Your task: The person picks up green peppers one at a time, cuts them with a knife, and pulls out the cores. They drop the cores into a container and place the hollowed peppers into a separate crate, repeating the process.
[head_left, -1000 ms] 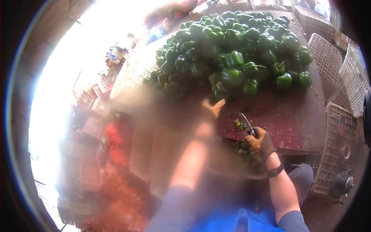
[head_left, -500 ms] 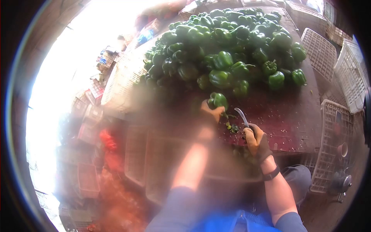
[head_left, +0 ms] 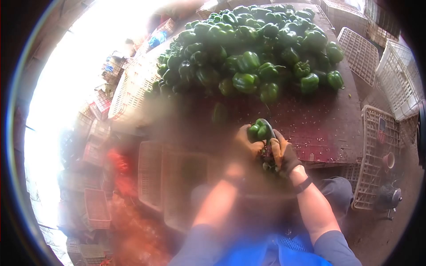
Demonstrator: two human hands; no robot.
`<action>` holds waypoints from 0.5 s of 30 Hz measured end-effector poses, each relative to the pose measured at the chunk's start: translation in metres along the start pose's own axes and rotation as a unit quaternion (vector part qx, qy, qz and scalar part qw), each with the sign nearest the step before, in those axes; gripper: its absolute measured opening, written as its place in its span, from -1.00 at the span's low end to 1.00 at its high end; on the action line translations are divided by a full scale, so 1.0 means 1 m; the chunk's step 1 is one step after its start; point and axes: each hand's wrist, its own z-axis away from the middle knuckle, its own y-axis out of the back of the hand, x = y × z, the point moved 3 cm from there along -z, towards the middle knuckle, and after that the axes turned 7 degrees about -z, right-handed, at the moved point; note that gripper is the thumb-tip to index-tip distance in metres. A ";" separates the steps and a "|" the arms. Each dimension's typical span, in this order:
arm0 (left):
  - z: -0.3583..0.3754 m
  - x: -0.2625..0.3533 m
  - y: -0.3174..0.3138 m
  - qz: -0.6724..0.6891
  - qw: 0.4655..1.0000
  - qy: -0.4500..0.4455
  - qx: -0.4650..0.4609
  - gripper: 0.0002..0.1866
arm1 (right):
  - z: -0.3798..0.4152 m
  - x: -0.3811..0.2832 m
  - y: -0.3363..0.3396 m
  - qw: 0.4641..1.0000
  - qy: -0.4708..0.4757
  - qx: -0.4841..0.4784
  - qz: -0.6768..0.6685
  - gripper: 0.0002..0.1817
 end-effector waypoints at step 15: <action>0.016 0.009 0.016 0.352 0.922 0.072 -0.144 -0.44 | 0.006 -0.010 0.006 0.976 -0.111 -0.057 -0.180 -0.33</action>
